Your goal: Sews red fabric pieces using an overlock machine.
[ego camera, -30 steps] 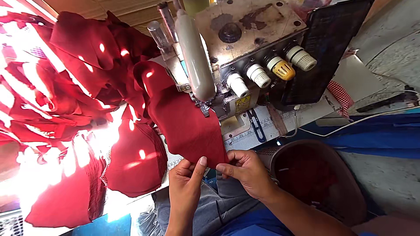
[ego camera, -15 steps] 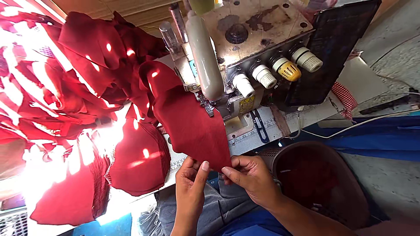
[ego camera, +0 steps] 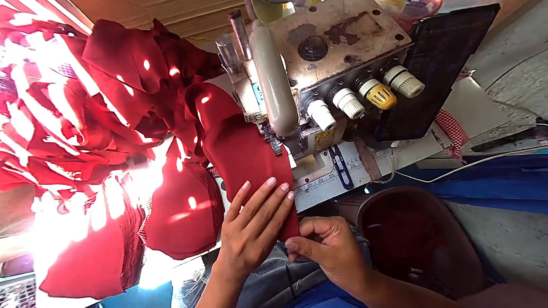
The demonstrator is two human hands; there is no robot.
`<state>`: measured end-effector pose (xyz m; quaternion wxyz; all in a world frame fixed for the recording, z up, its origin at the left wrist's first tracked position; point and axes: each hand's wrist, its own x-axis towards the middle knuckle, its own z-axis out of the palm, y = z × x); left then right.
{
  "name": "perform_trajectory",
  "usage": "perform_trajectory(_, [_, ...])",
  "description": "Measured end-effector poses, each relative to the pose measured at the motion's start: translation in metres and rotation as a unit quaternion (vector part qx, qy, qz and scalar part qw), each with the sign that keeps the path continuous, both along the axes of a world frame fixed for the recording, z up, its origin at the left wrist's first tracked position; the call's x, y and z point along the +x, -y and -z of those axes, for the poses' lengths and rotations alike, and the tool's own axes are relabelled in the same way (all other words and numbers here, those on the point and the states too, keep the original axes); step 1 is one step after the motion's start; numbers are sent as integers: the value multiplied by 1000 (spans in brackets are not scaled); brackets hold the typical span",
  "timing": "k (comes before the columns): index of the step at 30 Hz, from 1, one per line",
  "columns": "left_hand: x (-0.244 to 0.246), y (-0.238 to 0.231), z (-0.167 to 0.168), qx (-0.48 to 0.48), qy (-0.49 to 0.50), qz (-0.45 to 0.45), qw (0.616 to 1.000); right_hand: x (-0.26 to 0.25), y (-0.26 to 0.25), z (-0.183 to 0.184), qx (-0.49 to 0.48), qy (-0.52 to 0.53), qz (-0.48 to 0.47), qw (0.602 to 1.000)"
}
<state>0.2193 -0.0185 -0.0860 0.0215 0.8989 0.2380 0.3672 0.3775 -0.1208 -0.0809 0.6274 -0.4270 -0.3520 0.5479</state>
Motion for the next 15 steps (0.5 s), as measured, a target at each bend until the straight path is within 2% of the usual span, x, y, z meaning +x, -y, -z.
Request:
perform_trajectory(6, [0, 0, -3, 6, -16, 31, 999, 11, 0, 8, -35, -81, -47, 995])
perform_trajectory(15, [11, -17, -9, 1, 4, 2, 1000, 26, -34, 10, -19, -58, -30, 998])
